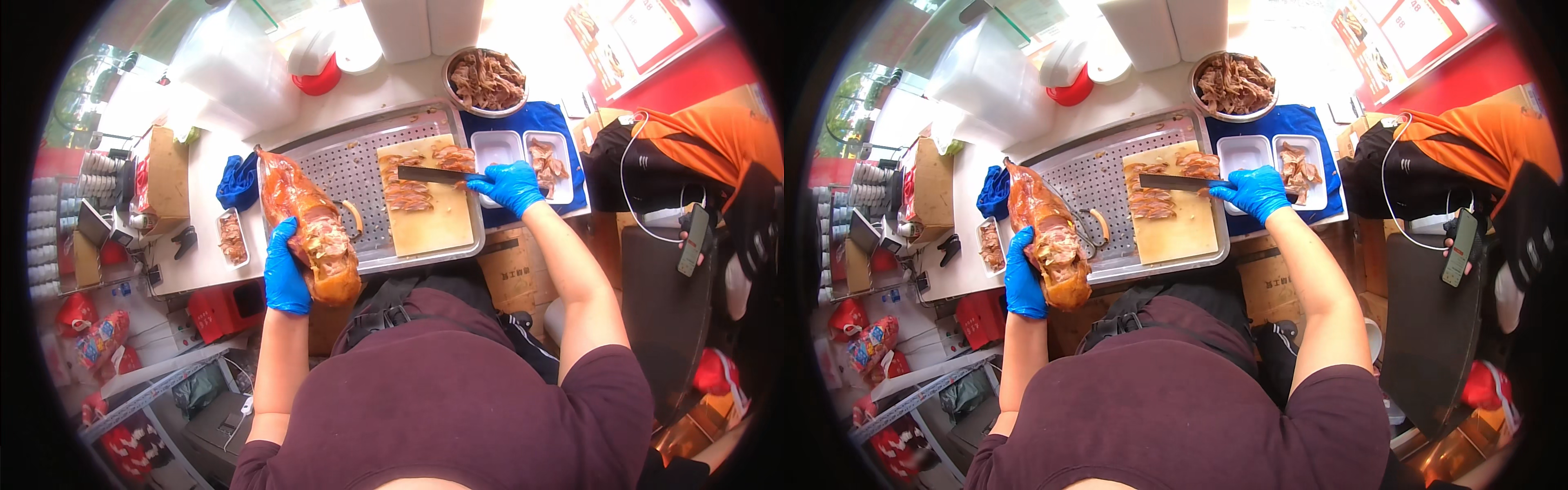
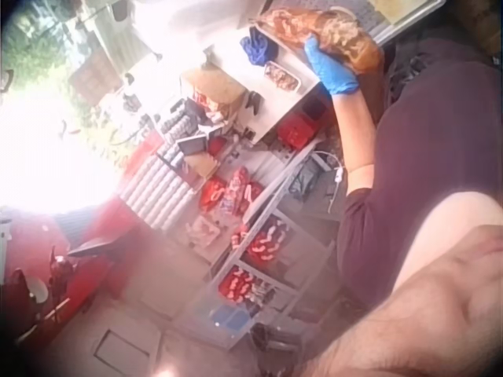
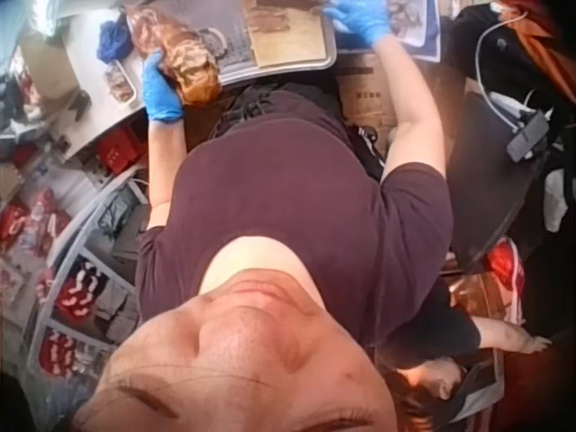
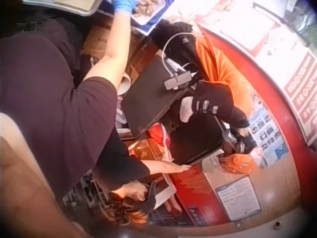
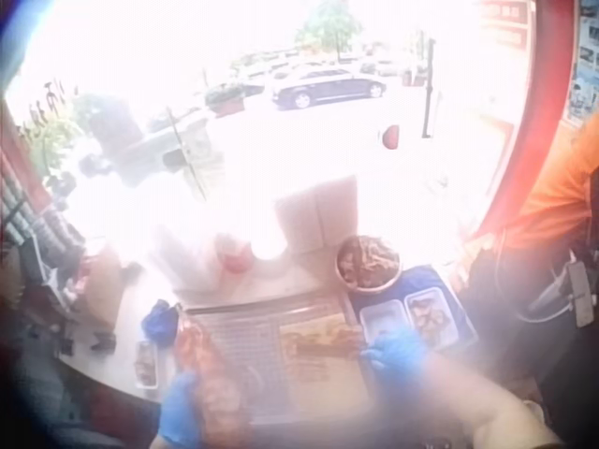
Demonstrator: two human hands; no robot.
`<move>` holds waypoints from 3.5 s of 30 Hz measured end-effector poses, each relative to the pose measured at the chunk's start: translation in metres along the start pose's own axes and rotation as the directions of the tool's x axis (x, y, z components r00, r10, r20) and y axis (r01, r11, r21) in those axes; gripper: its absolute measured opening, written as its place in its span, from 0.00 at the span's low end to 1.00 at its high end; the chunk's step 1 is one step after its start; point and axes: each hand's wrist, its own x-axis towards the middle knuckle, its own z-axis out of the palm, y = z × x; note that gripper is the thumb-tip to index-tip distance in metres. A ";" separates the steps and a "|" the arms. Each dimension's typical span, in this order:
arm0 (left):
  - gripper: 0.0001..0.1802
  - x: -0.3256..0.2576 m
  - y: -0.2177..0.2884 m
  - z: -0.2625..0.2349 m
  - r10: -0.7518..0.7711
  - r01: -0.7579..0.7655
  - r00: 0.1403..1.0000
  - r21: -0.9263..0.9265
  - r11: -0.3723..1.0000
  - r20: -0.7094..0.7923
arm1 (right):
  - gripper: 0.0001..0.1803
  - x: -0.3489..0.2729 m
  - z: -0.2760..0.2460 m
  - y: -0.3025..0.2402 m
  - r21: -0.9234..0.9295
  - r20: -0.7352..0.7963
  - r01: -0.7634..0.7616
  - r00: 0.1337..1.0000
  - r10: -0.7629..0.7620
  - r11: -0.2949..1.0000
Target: The person carves a whole roasted duck using a large cleaver, slicing thin pieces of meat and skin from the carcass and placing them onto a metal tray. The person wears blue gloves and works at a food stall counter with containers and other food items nearby.
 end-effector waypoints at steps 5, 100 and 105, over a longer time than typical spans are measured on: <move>0.30 0.002 -0.001 0.000 0.028 -0.030 0.999 0.091 0.995 0.025 | 0.32 0.006 -0.008 -0.006 -0.046 -0.045 -0.004 0.999 0.002 0.999; 0.30 -0.004 -0.006 -0.002 0.062 -0.064 0.998 0.078 0.995 0.018 | 0.27 0.008 -0.011 -0.038 0.001 0.104 -0.017 0.994 0.017 1.000; 0.30 -0.010 -0.005 0.009 0.058 -0.063 0.996 0.078 0.995 0.065 | 0.28 0.005 -0.012 -0.039 0.072 -0.013 -0.065 0.998 0.066 0.995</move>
